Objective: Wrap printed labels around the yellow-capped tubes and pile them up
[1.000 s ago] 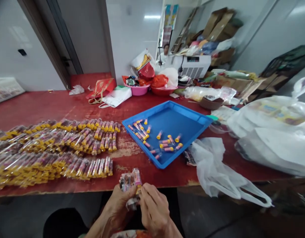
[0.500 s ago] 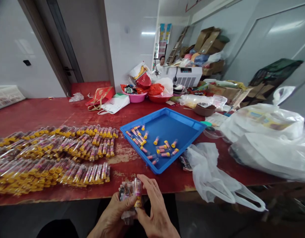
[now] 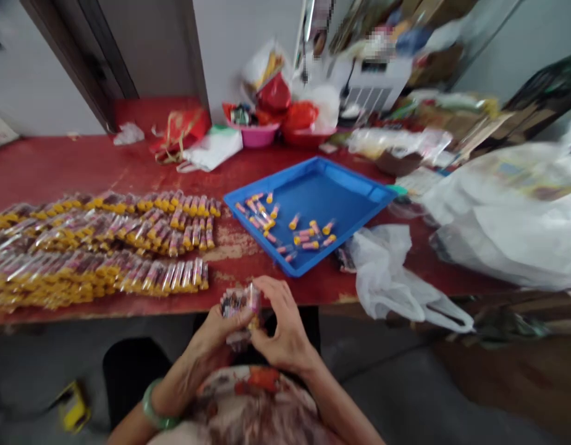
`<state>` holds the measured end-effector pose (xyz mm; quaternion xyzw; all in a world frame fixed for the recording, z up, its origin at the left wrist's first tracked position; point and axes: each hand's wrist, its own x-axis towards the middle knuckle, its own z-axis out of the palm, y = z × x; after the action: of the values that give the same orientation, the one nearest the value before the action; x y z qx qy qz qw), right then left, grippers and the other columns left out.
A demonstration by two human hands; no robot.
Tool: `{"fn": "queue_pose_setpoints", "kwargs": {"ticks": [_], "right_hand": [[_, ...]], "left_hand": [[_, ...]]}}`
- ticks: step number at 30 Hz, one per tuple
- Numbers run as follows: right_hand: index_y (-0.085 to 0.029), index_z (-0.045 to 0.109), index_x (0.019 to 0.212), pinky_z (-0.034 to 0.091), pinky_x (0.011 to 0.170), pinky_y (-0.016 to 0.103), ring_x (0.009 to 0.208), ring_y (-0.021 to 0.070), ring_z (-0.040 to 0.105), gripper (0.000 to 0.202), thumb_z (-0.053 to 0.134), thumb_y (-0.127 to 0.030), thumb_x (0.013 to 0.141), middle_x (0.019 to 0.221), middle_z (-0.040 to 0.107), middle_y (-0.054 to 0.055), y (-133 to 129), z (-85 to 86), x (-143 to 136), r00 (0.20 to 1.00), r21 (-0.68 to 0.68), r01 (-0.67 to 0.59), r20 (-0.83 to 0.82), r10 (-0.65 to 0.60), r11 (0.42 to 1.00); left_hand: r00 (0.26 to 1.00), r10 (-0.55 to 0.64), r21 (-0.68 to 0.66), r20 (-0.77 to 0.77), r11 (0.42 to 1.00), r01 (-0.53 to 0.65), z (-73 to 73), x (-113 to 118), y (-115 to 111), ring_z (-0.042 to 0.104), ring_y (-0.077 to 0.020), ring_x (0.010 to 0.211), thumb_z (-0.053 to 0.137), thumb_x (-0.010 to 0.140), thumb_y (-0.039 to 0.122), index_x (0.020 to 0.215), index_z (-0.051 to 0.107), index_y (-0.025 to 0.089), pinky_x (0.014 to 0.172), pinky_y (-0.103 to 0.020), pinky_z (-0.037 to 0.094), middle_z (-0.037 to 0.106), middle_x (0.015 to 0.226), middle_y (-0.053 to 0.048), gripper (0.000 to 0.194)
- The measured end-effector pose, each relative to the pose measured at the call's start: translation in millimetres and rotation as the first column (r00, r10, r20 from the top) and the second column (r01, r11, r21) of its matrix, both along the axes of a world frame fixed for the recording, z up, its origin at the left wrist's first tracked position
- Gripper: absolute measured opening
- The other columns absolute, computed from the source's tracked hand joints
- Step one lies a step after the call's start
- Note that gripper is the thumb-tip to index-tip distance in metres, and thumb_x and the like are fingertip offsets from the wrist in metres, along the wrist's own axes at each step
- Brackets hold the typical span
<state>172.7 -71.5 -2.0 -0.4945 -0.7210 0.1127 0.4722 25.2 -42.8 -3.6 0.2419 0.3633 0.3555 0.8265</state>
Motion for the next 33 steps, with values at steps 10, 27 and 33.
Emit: {"fn": "queue_pose_setpoints", "kwargs": {"ticks": [10, 27, 33], "right_hand": [[-0.018, 0.046, 0.129, 0.045, 0.093, 0.051, 0.114, 0.0304, 0.052, 0.067, 0.058, -0.010, 0.064, 0.123, 0.054, 0.013, 2.7, 6.3, -6.9, 0.997, -0.017, -0.047, -0.068, 0.046, 0.999], [-0.020, 0.049, 0.126, 0.045, 0.093, 0.054, 0.113, 0.0311, 0.053, 0.066, 0.055, -0.010, 0.061, 0.122, 0.055, 0.012, 5.6, -6.5, -9.4, 0.989, -0.036, -0.042, -0.145, 0.037, 0.998], [-0.019, 0.050, 0.126, 0.045, 0.093, 0.054, 0.112, 0.0313, 0.055, 0.065, 0.056, -0.008, 0.062, 0.122, 0.057, 0.013, 12.7, -10.2, -15.1, 0.989, 0.008, -0.095, -0.111, 0.095, 0.995]], "left_hand": [[0.999, -0.022, -0.073, 0.025, 0.997, 0.024, 5.8, -10.0, 1.6, 0.061, -0.0135, 0.066, 0.085, 0.058, 0.024, 0.089, 0.069, 0.013, 0.066, -0.027, 0.051, 0.067, 0.077, -0.003, 0.036], [0.999, -0.008, -0.056, -0.038, 0.998, 0.006, 5.6, -10.8, 0.9, 0.062, -0.0164, 0.064, 0.089, 0.048, 0.030, 0.083, 0.069, 0.010, 0.065, -0.030, 0.050, 0.067, 0.074, -0.006, 0.045], [1.000, 0.011, -0.056, -0.028, 0.998, -0.012, 1.2, -20.3, -0.6, 0.063, -0.0162, 0.066, 0.087, 0.053, 0.028, 0.087, 0.068, 0.011, 0.064, -0.029, 0.051, 0.067, 0.077, -0.004, 0.043]]}}
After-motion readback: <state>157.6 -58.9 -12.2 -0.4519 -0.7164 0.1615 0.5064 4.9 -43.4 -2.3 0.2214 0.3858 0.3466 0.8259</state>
